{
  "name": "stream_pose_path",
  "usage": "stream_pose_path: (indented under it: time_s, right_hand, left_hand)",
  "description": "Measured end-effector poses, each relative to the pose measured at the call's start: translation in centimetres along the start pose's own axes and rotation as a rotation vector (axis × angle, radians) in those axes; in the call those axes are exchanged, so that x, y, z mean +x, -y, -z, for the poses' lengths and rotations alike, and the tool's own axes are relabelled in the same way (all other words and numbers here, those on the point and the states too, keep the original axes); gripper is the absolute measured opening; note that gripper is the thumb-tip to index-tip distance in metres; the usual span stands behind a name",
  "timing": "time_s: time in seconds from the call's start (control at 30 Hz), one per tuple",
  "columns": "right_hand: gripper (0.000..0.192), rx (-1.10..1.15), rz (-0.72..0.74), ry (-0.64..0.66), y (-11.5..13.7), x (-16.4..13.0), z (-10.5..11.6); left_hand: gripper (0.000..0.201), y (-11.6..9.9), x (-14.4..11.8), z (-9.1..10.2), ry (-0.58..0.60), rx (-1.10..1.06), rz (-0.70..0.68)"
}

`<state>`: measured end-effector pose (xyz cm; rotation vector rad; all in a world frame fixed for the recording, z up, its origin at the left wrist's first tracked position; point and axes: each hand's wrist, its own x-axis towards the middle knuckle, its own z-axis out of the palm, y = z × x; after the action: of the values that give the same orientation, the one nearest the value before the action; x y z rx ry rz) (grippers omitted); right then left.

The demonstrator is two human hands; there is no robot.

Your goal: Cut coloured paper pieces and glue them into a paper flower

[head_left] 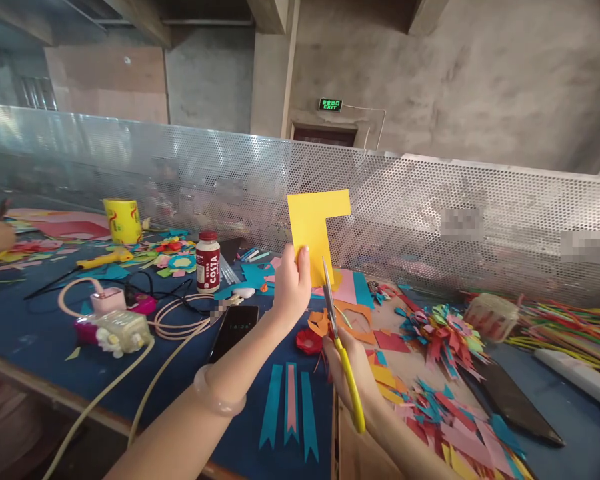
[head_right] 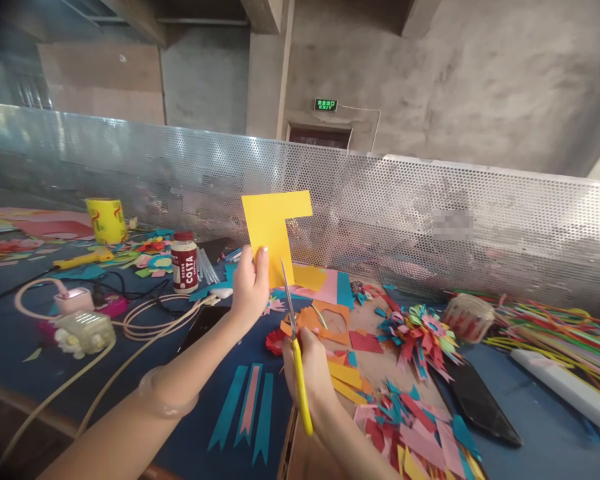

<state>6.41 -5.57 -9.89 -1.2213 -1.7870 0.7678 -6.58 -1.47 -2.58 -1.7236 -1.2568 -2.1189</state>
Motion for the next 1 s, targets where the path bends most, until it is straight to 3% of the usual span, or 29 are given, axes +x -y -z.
stream_pose_path:
  time_s: [0.8, 1.0]
  right_hand:
    - [0.014, 0.017, 0.049, -0.029, -0.75, 0.09, -0.17]
    - [0.013, 0.041, 0.0, 0.016, -0.77, -0.06, -0.23]
  left_hand:
    - [0.022, -0.11, -0.56, -0.46, 0.003, -0.033, 0.036]
    - [0.021, -0.26, -0.52, -0.43, 0.02, -0.027, 0.045]
